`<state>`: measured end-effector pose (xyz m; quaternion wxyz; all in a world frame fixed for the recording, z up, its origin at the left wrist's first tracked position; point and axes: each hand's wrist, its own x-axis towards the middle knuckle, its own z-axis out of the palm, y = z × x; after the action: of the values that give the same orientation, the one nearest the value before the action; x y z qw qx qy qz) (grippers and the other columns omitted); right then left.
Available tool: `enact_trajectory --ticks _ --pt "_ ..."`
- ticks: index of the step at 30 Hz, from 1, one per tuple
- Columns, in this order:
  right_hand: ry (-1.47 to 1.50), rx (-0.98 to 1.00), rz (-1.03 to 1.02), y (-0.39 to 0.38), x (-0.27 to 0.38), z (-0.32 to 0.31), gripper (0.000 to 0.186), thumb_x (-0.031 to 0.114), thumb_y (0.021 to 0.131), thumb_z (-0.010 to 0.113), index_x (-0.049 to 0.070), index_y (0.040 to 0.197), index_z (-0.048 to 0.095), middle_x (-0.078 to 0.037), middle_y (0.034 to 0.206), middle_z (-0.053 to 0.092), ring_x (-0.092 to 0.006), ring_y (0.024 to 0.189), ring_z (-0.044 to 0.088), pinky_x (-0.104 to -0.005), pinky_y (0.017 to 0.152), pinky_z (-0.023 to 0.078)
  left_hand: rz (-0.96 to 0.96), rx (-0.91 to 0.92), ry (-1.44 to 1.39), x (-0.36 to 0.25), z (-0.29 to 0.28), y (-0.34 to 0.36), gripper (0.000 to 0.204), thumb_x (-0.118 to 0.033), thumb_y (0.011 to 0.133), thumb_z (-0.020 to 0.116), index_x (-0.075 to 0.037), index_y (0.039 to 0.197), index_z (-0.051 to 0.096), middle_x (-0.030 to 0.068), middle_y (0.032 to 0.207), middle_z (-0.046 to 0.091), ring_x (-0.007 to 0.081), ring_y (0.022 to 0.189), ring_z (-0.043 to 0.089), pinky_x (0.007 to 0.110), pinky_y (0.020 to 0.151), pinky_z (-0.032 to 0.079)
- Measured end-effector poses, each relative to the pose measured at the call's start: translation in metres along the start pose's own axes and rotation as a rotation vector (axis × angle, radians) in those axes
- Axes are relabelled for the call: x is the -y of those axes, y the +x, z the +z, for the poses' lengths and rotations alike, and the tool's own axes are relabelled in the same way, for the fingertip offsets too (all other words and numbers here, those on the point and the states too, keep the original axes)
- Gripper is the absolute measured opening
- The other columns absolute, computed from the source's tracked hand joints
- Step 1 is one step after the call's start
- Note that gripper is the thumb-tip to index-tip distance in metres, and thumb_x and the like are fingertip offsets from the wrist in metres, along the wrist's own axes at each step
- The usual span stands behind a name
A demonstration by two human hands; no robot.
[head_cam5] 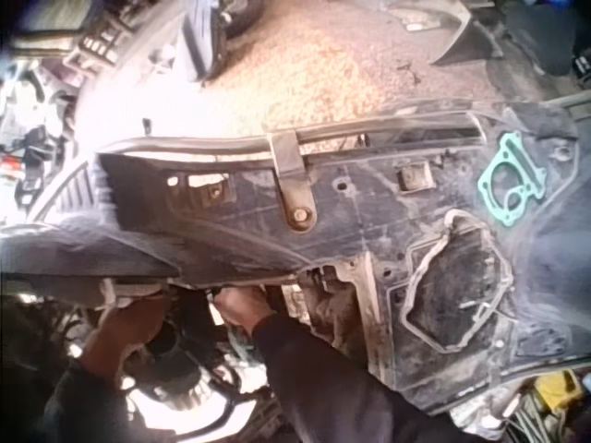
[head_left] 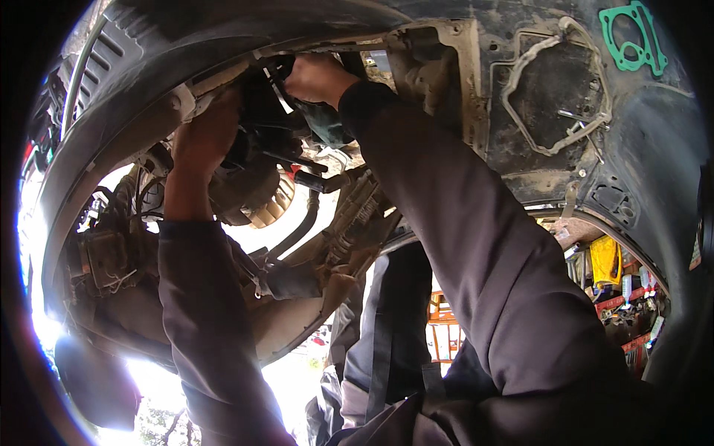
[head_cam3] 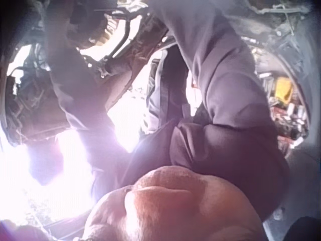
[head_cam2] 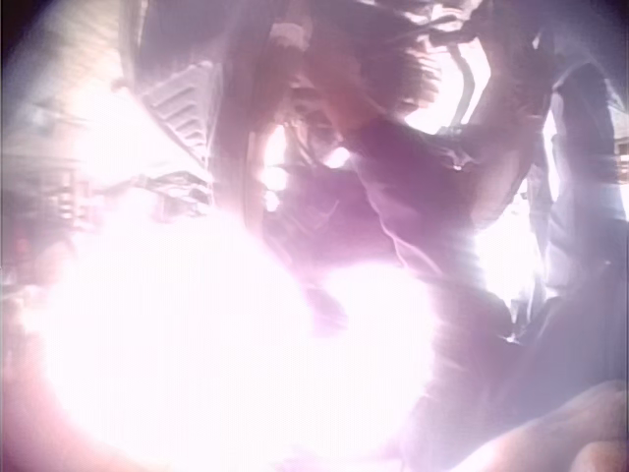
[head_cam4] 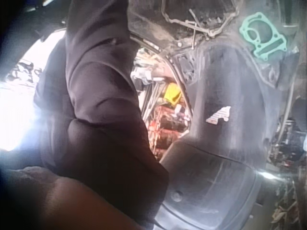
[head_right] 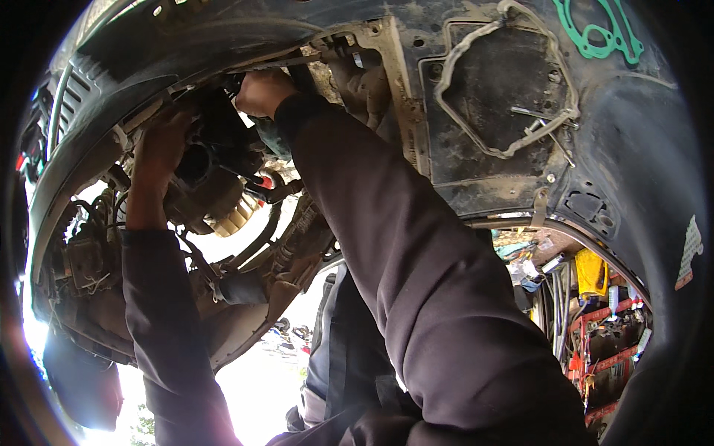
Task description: The person lubricates a piston with oil from a yellow container, then installs it into the motorcycle engine. They wipe the engine area with a cloth and use a screwdriver to adjust components before placing a gasket into position.
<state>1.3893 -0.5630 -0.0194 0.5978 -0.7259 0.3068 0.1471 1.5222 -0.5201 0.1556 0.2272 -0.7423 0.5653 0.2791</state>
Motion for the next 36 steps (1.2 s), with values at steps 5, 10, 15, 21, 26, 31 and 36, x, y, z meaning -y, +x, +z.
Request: enact_trajectory --ticks 5,10,15,21,26,31,36 --pt "-0.053 0.076 -0.067 0.023 -0.012 0.02 0.028 0.025 0.083 0.06 0.002 0.093 0.073 -0.019 0.097 0.07 -0.0344 0.089 0.067 -0.0431 0.082 0.053 0.099 0.044 0.018 -0.002 0.002 -0.004 0.023 -0.014 0.093 0.043 -0.007 0.106 0.061 0.0122 0.109 0.067 0.0367 0.101 0.065 0.046 0.088 0.051" --pt "-0.088 -0.089 -0.099 0.017 -0.009 0.027 0.023 0.023 0.084 0.059 0.007 0.088 0.076 -0.019 0.089 0.07 -0.0348 0.084 0.067 -0.0471 0.077 0.054 -0.036 0.17 -0.163 -0.011 -0.008 0.0 0.034 -0.029 0.094 0.05 -0.007 0.118 0.063 0.0209 0.112 0.066 0.0351 0.104 0.065 0.039 0.086 0.049" --pt "-0.166 0.033 -0.007 0.002 -0.009 0.017 0.023 0.02 0.083 0.059 0.009 0.093 0.076 -0.02 0.094 0.071 -0.0381 0.089 0.067 -0.0482 0.078 0.054 0.047 0.2 -0.268 -0.011 -0.008 0.003 0.033 -0.03 0.092 0.05 -0.005 0.11 0.061 0.0226 0.105 0.066 0.0382 0.1 0.064 0.044 0.082 0.049" --pt "-0.087 0.043 -0.04 0.001 -0.005 0.01 0.03 0.022 0.085 0.057 0.009 0.106 0.074 -0.021 0.109 0.068 -0.0377 0.1 0.066 -0.0475 0.084 0.053 0.104 0.23 -0.07 -0.011 0.001 0.008 0.028 -0.025 0.089 0.055 -0.001 0.104 0.058 0.0222 0.097 0.067 0.0407 0.095 0.064 0.047 0.077 0.049" --pt "-0.002 -0.039 -0.056 -0.034 0.005 -0.009 0.02 0.013 0.077 0.062 0.003 0.093 0.069 -0.019 0.097 0.069 -0.0379 0.095 0.067 -0.044 0.084 0.053 -0.127 0.224 -0.351 -0.024 -0.009 0.008 0.031 -0.022 0.088 0.055 -0.002 0.111 0.062 0.0205 0.096 0.068 0.0374 0.093 0.066 0.044 0.077 0.049" --pt "0.106 -0.174 -0.167 -0.088 0.027 -0.054 0.022 0.018 0.074 0.066 0.007 0.093 0.068 -0.017 0.089 0.069 -0.0376 0.089 0.067 -0.0452 0.081 0.054 -0.231 0.386 -0.607 -0.033 -0.017 0.012 0.043 -0.034 0.086 0.055 -0.01 0.121 0.059 0.0165 0.09 0.069 0.0341 0.084 0.067 0.041 0.072 0.049" --pt "0.152 -0.21 -0.301 -0.111 0.041 -0.086 0.029 0.021 0.074 0.068 0.007 0.1 0.069 -0.018 0.093 0.069 -0.0388 0.089 0.065 -0.0449 0.08 0.054 -0.033 0.262 -0.587 -0.038 -0.031 -0.002 0.039 -0.026 0.084 0.059 -0.004 0.116 0.064 0.0158 0.093 0.068 0.0301 0.084 0.065 0.039 0.075 0.049"
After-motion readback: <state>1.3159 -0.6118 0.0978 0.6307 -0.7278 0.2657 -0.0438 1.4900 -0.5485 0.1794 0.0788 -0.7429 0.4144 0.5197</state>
